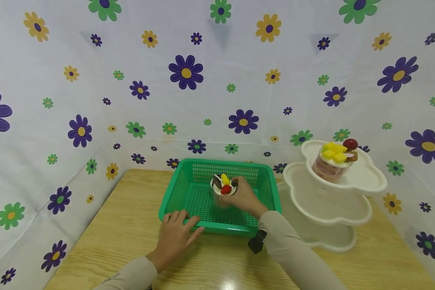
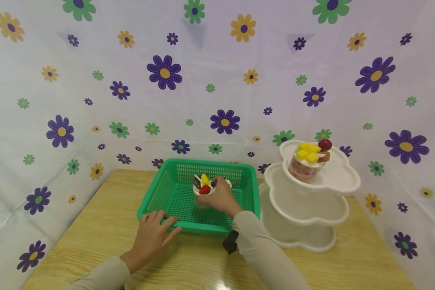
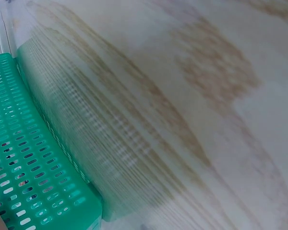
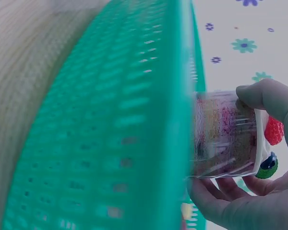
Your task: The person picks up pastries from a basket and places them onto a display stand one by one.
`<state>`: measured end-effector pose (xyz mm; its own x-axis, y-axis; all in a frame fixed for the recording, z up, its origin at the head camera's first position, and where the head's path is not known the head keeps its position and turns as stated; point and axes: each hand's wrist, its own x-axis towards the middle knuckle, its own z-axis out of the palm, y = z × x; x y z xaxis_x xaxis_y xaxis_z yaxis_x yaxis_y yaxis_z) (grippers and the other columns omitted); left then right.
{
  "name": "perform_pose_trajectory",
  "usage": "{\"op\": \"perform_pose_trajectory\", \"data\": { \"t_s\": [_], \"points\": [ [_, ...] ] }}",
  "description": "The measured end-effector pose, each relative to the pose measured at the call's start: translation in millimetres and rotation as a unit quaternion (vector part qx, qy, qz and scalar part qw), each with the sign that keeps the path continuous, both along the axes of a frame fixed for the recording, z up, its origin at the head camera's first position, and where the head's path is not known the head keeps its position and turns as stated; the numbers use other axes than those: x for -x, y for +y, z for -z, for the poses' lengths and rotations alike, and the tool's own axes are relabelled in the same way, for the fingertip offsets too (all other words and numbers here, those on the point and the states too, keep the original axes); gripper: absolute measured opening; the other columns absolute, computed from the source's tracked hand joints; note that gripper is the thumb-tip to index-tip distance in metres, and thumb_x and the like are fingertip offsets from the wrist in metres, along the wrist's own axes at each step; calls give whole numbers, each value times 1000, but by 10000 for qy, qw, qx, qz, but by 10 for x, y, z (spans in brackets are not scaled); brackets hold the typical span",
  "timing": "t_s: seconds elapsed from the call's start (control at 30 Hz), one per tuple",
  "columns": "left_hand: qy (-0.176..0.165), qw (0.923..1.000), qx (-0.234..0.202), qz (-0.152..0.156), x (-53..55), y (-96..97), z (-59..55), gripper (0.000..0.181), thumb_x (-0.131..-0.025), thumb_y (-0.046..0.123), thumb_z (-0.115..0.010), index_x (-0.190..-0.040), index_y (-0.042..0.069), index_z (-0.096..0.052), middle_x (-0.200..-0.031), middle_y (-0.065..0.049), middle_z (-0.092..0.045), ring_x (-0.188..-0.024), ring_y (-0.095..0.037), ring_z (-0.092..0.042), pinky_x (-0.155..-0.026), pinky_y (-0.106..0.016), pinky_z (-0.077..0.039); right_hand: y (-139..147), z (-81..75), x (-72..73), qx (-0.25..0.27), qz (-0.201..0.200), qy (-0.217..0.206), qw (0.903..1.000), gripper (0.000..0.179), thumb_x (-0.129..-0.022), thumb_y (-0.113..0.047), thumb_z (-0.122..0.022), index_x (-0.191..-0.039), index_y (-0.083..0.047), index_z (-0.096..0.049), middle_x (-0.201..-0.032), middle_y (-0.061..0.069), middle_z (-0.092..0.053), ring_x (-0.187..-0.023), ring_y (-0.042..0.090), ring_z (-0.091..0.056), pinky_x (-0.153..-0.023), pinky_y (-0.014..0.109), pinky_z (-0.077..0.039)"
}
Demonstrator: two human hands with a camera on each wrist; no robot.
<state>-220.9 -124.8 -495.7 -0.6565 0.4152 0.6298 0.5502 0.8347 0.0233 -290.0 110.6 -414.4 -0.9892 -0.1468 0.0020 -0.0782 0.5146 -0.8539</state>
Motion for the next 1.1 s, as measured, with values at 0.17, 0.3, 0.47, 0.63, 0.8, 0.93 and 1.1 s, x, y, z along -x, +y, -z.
{"op": "perform_pose_trajectory", "data": {
  "t_s": [0.17, 0.3, 0.47, 0.63, 0.8, 0.93, 1.1],
  "points": [
    [-56, 10000, -14, 1, -12, -20, 19, 42, -97, 57, -41, -107, 25, -66, -92, 0, -56, -86, -22, -54, -79, -48, -43, 71, -141, -35, 416, 35, -159, 9990, 78, -76, -25, -81, -136, -2, -36, -125, 19, -52, -109, 28, -58, -88, 40, -51],
    [-55, 10000, 6, -1, -11, -28, 42, 42, -97, 57, -40, -107, 26, -66, -92, 0, -56, -86, -22, -54, -79, -48, -43, 125, -297, -92, 763, 120, -259, 9967, 81, -76, -26, -81, -139, -5, -35, -129, 18, -50, -113, 29, -55, -92, 41, -49],
    [8, 10000, 7, 14, 0, -22, 54, 42, -97, 57, -41, -107, 26, -66, -91, -1, -55, -85, -22, -54, -79, -48, -43, 234, -431, -155, 862, 241, -17, 9960, 81, -77, -27, -80, -140, -6, -34, -135, 15, -44, -118, 29, -50, -95, 42, -46],
    [4, 10000, -7, 16, -9, -20, 43, 41, -96, 57, -42, -107, 26, -66, -91, -1, -55, -85, -22, -53, -79, -48, -43, 352, -484, -224, 920, 318, 224, 9950, 81, -79, -26, -79, -142, -7, -32, -136, 15, -41, -116, 29, -48, -90, 39, -47],
    [8, 10000, -22, 26, -9, -17, 29, 40, -96, 56, -43, -107, 25, -66, -91, -1, -55, -85, -22, -53, -78, -47, -42, 497, -501, -306, 819, 419, 368, 9951, 81, -79, -30, -79, -142, -9, -32, -132, 15, -45, -114, 29, -50, -89, 37, -48],
    [98, 9999, -35, 43, -2, -10, 27, 40, -97, 56, -42, -106, 25, -66, -92, -2, -56, -85, -23, -54, -77, -47, -42, 652, -493, -379, 682, 399, 627, 9949, 79, -81, -31, -78, -142, -8, -34, -133, 14, -45, -117, 30, -47, -96, 43, -44],
    [238, 9997, -23, 14, 6, 0, 21, 39, -97, 56, -41, -105, 26, -65, -92, -1, -56, -84, -22, -54, -77, -46, -42, 876, -454, -458, 674, 384, 856, 9933, 75, -83, -25, -76, -142, -5, -34, -134, 16, -45, -119, 31, -48, -99, 47, -42]
  ]
}}
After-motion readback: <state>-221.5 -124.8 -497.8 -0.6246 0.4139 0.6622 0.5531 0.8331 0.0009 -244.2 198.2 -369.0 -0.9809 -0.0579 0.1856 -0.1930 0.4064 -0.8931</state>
